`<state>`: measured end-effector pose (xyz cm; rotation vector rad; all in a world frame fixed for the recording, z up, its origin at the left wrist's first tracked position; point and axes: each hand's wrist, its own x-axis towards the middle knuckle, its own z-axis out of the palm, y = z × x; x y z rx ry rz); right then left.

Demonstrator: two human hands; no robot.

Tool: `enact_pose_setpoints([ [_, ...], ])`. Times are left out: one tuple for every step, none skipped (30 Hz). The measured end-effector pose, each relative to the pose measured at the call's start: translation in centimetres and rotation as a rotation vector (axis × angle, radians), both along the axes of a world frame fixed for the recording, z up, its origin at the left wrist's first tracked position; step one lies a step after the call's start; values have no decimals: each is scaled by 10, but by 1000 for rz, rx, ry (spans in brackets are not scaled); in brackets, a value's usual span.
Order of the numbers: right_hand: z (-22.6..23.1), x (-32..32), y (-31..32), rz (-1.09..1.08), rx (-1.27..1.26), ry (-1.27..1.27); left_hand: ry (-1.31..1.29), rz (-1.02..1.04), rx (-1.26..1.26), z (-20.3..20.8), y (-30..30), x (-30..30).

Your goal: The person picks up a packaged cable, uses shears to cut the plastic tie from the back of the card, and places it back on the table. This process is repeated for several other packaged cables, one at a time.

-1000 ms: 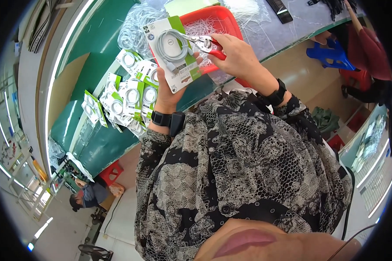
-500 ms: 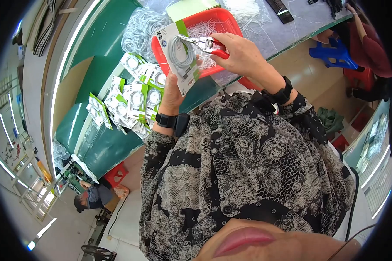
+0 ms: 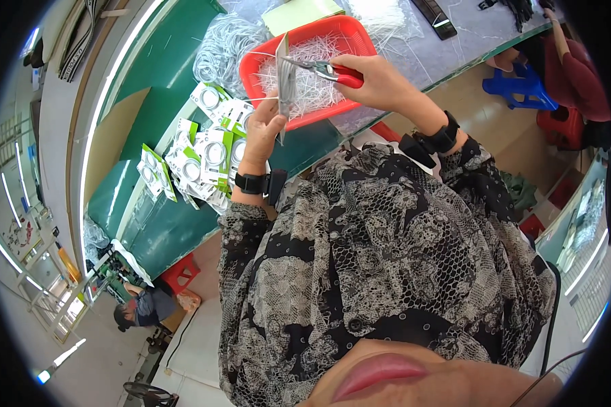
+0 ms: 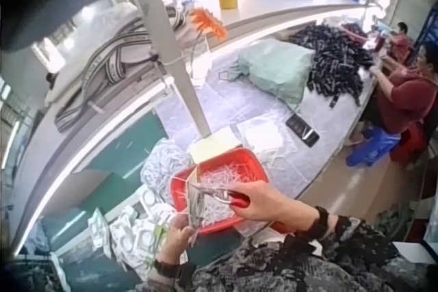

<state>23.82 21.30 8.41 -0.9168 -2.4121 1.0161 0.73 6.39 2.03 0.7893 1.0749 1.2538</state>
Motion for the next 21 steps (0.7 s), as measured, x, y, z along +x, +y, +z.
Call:
enact_pose_setpoints([
  [-5,-5,-2,-15,-176,103,-34,14,5,-1,1,3],
  [-7,-10,-3,-27,-354,205,-31,17,2,-2,0,6],
  [-8,-18,-4,-26,-357,207,-33,30,16,-4,0,9],
  [-6,-26,-6,-94,-606,316,-41,35,31,-5,1,14],
  [-5,-34,-8,-165,-854,427,-49,40,45,-6,1,18],
  [-5,-42,-9,-229,-1104,539,-47,39,42,-3,2,21],
  [-5,-48,-10,-230,-1107,541,-34,38,30,0,2,24],
  [-4,-53,-12,-235,-1129,561,-22,38,19,3,3,26],
  [-2,-56,-13,-242,-1148,580,-13,37,9,6,3,28],
  [0,-57,-14,-248,-1167,598,-16,34,8,5,3,27],
  [-3,-56,-13,-251,-1167,596,-31,24,17,4,3,26],
  [-11,-57,-13,-213,-1198,631,-43,17,25,4,2,24],
  [-17,-58,-12,-172,-1229,665,-54,11,34,5,2,22],
  [-23,-59,-12,-131,-1260,698,-53,16,33,6,1,22],
  [-27,-61,-13,-126,-1263,696,-151,15,-1,7,1,23],
  [-29,-62,-13,-142,-1131,651,-254,10,-36,9,3,26],
  [-30,-63,-13,-156,-999,605,-356,5,-71,12,5,29],
  [-31,-64,-13,-169,-867,559,-359,5,-72,15,7,32],
  [-29,-65,-14,-163,-871,556,-437,56,-101,20,7,36],
  [-25,-65,-14,-144,-870,529,-516,106,-129,24,7,39],
  [-21,-64,-14,-127,-868,502,-594,156,-158,28,7,40],
])
